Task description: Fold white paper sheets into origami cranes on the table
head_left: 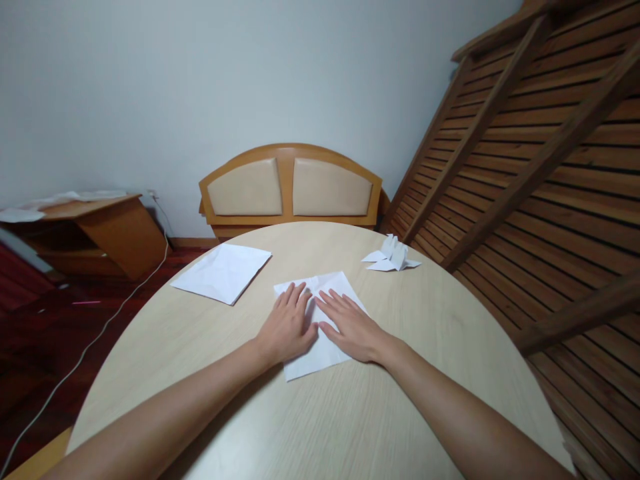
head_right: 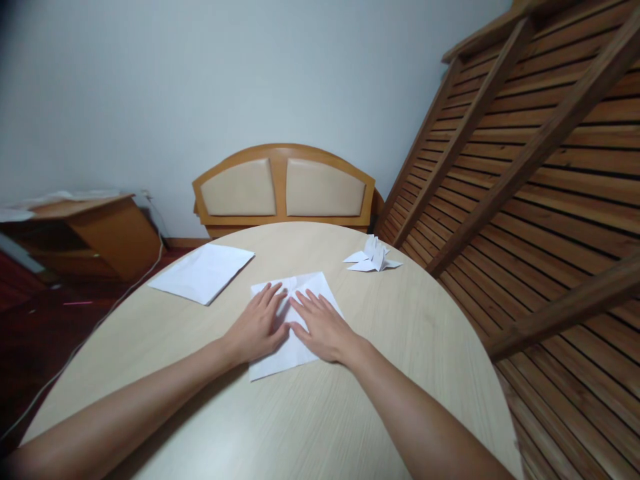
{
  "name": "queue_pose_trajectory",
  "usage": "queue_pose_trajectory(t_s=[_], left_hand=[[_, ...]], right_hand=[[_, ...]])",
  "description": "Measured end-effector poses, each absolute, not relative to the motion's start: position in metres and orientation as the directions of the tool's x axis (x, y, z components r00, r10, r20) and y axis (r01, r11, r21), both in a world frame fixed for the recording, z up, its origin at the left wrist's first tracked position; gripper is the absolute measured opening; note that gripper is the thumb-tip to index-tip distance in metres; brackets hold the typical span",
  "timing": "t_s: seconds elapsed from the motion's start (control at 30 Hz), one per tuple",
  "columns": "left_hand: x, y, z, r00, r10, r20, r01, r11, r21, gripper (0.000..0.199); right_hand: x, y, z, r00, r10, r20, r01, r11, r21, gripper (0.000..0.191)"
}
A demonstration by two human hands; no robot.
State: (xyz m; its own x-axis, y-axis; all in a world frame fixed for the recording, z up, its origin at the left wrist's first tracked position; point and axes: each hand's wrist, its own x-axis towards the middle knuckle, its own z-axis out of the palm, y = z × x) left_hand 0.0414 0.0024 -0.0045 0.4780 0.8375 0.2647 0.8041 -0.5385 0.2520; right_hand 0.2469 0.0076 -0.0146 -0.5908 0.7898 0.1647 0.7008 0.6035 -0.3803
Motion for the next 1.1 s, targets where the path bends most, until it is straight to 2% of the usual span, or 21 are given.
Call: queue_pose_trajectory(t_s=[0.07,0.13,0.23,0.33,0.47,0.57,0.63,0.73,0.83,0.9,1.03,1.1], left_hand=[[0.036,0.009,-0.013,0.479,0.86,0.174,0.826,-0.509,0.241,0.064],[0.034,0.011,-0.017,0.51,0.851,0.125,0.818,-0.525,0.234,0.067],[0.034,0.008,-0.017,0.594,0.795,0.121,0.764,-0.605,0.225,0.069],[0.034,0.005,-0.015,0.65,0.753,0.106,0.723,-0.655,0.221,0.071],[0.029,0.008,-0.016,0.624,0.779,0.056,0.759,-0.622,0.194,0.073],[0.022,0.012,-0.018,0.581,0.813,0.04,0.796,-0.578,0.178,0.07],[0.019,0.013,-0.018,0.561,0.827,0.044,0.81,-0.559,0.175,0.069],[0.018,0.013,-0.017,0.548,0.835,0.053,0.819,-0.548,0.172,0.069],[0.016,0.014,-0.017,0.536,0.842,0.061,0.826,-0.538,0.17,0.069],[0.014,0.016,-0.018,0.519,0.852,0.067,0.836,-0.522,0.17,0.067],[0.009,0.019,-0.014,0.422,0.902,0.096,0.892,-0.432,0.137,0.058],[0.008,0.017,-0.01,0.444,0.887,0.13,0.879,-0.459,0.128,0.057]], right_hand=[[0.246,0.005,-0.012,-0.566,0.815,0.125,0.743,0.57,-0.35,0.06],[0.244,0.003,-0.009,-0.531,0.832,0.159,0.772,0.553,-0.313,0.059],[0.242,0.002,-0.006,-0.513,0.834,0.2,0.779,0.551,-0.3,0.058],[0.244,0.006,-0.01,-0.536,0.836,0.122,0.774,0.543,-0.325,0.066],[0.259,0.019,-0.019,-0.478,0.877,0.051,0.828,0.469,-0.306,0.079],[0.274,0.029,-0.021,-0.361,0.932,0.044,0.891,0.358,-0.279,0.078],[0.279,0.03,-0.018,-0.292,0.952,0.096,0.914,0.307,-0.265,0.075],[0.274,0.022,-0.012,-0.366,0.908,0.202,0.87,0.411,-0.272,0.07],[0.262,0.009,-0.008,-0.597,0.79,0.139,0.716,0.603,-0.352,0.068],[0.256,0.004,-0.008,-0.627,0.773,0.096,0.7,0.613,-0.366,0.072],[0.25,0.005,-0.011,-0.581,0.812,0.053,0.756,0.563,-0.334,0.077],[0.249,0.009,-0.011,-0.573,0.819,0.037,0.77,0.553,-0.319,0.078]])
